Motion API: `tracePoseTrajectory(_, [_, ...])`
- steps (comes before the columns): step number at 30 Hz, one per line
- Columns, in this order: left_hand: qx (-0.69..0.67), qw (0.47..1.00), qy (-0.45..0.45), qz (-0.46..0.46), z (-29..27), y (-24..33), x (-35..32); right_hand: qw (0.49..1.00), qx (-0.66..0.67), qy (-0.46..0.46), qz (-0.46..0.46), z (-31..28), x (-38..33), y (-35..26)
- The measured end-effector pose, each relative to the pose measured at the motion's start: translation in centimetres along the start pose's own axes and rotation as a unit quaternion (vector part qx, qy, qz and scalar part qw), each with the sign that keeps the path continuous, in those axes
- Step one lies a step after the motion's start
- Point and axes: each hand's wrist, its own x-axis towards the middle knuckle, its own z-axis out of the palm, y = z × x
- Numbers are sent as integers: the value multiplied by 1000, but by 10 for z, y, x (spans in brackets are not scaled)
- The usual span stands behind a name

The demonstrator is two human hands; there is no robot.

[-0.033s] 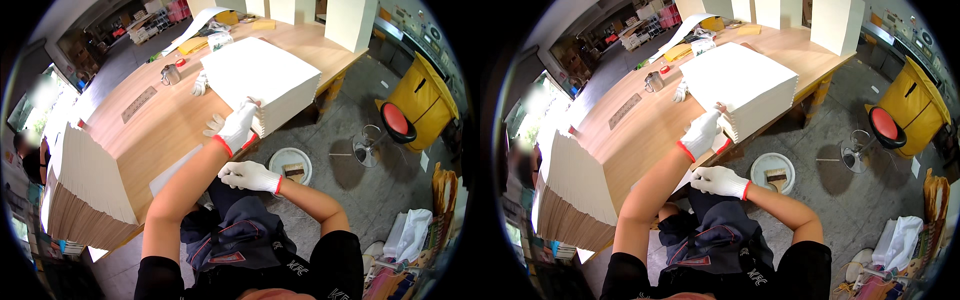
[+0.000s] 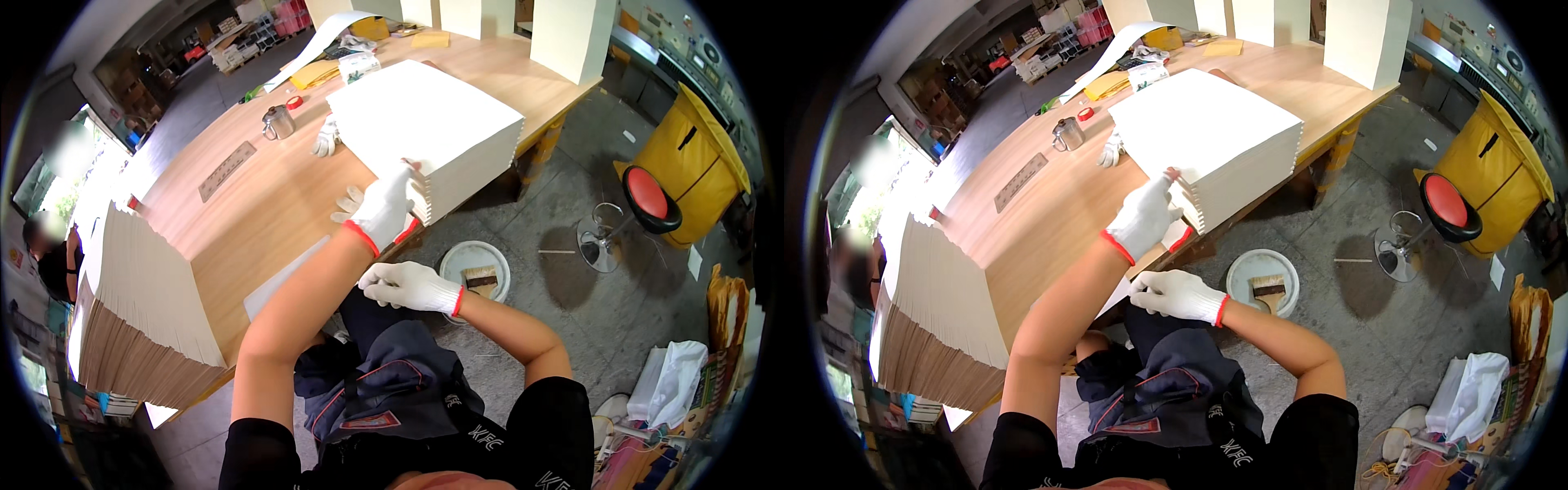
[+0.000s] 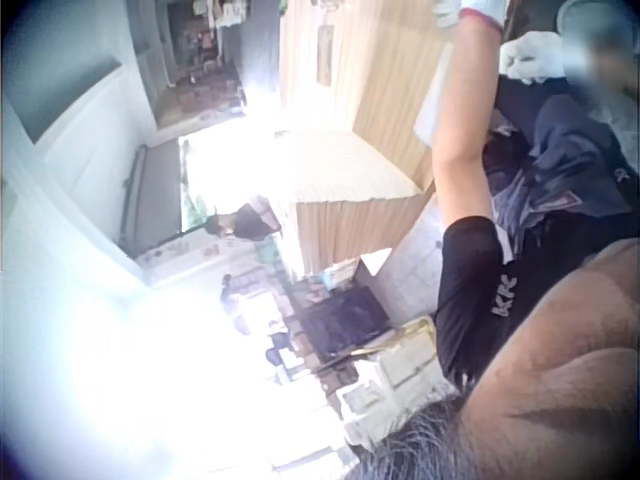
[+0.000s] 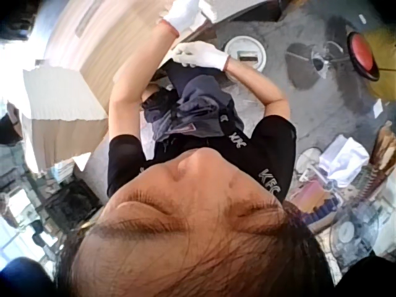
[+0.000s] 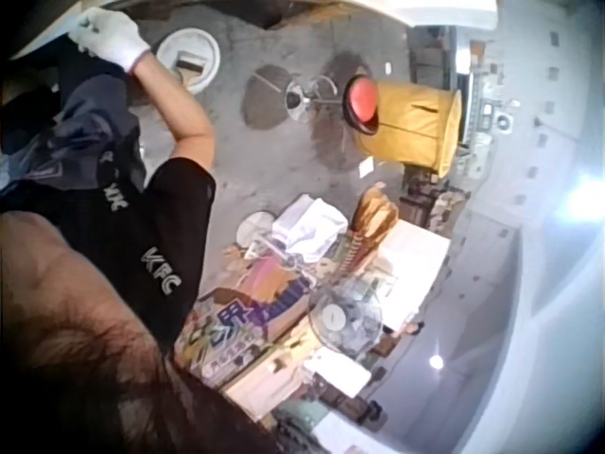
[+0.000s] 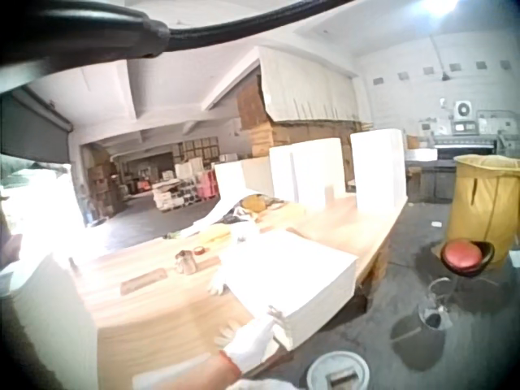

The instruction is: The person repeatedly picks up a stack of white paper sheets from a table, aligns them, and places them back down. The person wears white gloves and a black shirt with a KFC logo. The task involves repetitive handling of paper stacks in a warehouse environment.

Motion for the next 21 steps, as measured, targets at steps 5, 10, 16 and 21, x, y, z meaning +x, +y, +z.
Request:
tracePoseTrajectory(5, [-199, 971, 16, -128, 9, 20, 2, 998, 14, 54, -10, -23, -21, 13])
tracePoseTrajectory(10, [-233, 966, -15, -113, -2, 13, 0, 998, 26, 63, 12, -38, -37, 23])
tracePoseTrajectory(16, [-159, 981, -102, -34, -19, -2, 26, 995, 17, 97, -7, -40, -42, 31])
tracePoseTrajectory(21, [183, 978, -64, 76, -3, 12, 10, 979, -28, 185, -87, -49, -48, 38])
